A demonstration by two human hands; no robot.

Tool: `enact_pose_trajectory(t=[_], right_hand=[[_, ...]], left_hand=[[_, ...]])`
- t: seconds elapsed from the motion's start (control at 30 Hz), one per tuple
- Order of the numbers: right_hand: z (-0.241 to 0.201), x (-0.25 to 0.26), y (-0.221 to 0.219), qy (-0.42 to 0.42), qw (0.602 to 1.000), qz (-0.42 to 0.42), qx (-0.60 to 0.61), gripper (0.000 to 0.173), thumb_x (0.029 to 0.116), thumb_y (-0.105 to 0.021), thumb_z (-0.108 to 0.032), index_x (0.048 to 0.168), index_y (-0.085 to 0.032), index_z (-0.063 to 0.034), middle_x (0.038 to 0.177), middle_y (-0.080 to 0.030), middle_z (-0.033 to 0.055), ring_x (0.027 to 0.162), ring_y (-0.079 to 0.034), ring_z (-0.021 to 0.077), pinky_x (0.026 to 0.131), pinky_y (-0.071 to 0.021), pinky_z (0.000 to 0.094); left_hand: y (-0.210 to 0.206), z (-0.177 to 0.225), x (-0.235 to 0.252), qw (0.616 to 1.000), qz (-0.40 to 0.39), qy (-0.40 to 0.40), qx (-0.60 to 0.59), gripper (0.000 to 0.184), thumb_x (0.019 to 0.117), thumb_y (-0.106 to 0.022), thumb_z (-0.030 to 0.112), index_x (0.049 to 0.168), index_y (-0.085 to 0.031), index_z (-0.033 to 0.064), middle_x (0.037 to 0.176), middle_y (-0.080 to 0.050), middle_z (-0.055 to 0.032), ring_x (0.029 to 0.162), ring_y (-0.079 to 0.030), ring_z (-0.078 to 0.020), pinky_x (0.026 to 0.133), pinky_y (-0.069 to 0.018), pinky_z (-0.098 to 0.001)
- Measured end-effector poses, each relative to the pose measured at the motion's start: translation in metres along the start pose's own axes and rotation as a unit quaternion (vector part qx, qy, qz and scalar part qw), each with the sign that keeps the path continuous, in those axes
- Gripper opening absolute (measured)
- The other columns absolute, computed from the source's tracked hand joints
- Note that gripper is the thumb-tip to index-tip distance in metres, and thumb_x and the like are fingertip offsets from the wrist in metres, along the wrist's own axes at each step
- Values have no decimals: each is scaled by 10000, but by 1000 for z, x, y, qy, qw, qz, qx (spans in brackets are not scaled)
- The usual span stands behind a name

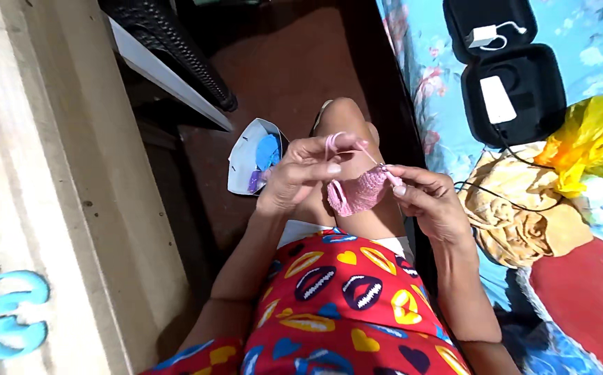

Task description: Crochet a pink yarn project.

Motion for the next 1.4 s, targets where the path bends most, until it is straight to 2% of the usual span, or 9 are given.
enact_pose_trajectory(t=[0.13, 0.3, 0.67, 0.8, 0.97, 1.07, 1.17, 1.3, 1.4], right_hand=[[-6, 0, 0, 10, 999, 27, -37, 335, 965, -573, -10, 1249, -733, -87, 950, -728, -42, 550, -458, -66, 490, -385, 103], [-16, -1, -3, 45, 987, 76, -133, 345, 947, -571, 31, 1249, -718, -50, 998, -735, -31, 595, -520, -49, 529, -442, 117], [5, 1, -17, -31, 987, 97, 123, 256, 922, -564, 43, 1109, -632, -119, 715, -663, -6, 467, -466, -26, 431, -370, 114], [-15, -4, -11, 56, 984, 145, -92, 262, 914, -588, 49, 1128, -607, -99, 744, -642, -64, 554, -527, -27, 509, -443, 128], [-48, -10, -27, 182, 887, 144, -399, 146, 957, -586, -34, 1073, -660, 16, 863, -701, 47, 702, -639, 18, 625, -541, 181], [-37, 1, -16, 85, 972, 134, -171, 204, 921, -632, 20, 1109, -637, -61, 786, -662, -37, 565, -536, -29, 513, -448, 118], [-24, 3, -15, 54, 989, 137, -1, 278, 890, -645, 67, 1104, -644, -110, 753, -684, -23, 503, -502, -24, 461, -410, 120], [-46, -14, -20, 207, 928, 195, -239, 195, 921, -643, 39, 1099, -633, -39, 932, -694, -24, 773, -656, 0, 698, -573, 170], [-57, -23, -29, 295, 849, 216, -381, 111, 948, -622, -4, 1025, -689, 38, 864, -679, 71, 740, -640, 46, 665, -544, 180]], left_hand=[[-25, 1, 12, 998, 40, -26, 42, 614, 858, -651, -78, 1449, -512, 13, 1150, -723, -41, 998, -704, -142, 899, -587, -316], [-22, 1, 13, 988, 142, -8, 66, 743, 833, -639, -163, 1521, -389, -36, 937, -716, -30, 801, -700, -102, 789, -606, -263], [-23, -14, 4, 973, 218, 76, 15, 736, 826, -595, -160, 1520, -441, 31, 778, -695, -26, 682, -668, -86, 696, -586, -251], [-28, -21, -2, 965, 231, 126, 2, 701, 864, -546, -162, 1512, -474, 99, 825, -703, -28, 680, -652, -57, 681, -566, -213], [-44, 15, -9, 935, 203, -78, 279, 646, 856, -616, -131, 1476, -506, 10, 819, -671, -63, 619, -621, -64, 549, -543, -185], [-58, 31, -12, 883, 196, -221, 364, 421, 885, -613, -100, 1305, -598, -117, 935, -704, -110, 827, -669, -83, 776, -577, -232], [-55, 34, -10, 911, 203, -205, 296, 468, 893, -600, -106, 1359, -568, -73, 949, -702, -46, 831, -668, -44, 763, -577, -205], [-43, 26, -5, 952, 209, -128, 183, 613, 865, -586, -150, 1456, -506, -10, 886, -685, -21, 711, -644, -46, 643, -559, -182], [-39, 26, -4, 961, 205, -95, 159, 628, 862, -591, -166, 1459, -524, 17, 848, -678, -41, 664, -622, -60, 603, -537, -177]])
Point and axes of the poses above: each hand's wrist, its own x-axis towards the middle knuckle, its own y-axis out of the back of the hand, z = x × y, the point moved 10 cm from there along x, towards the middle knuckle
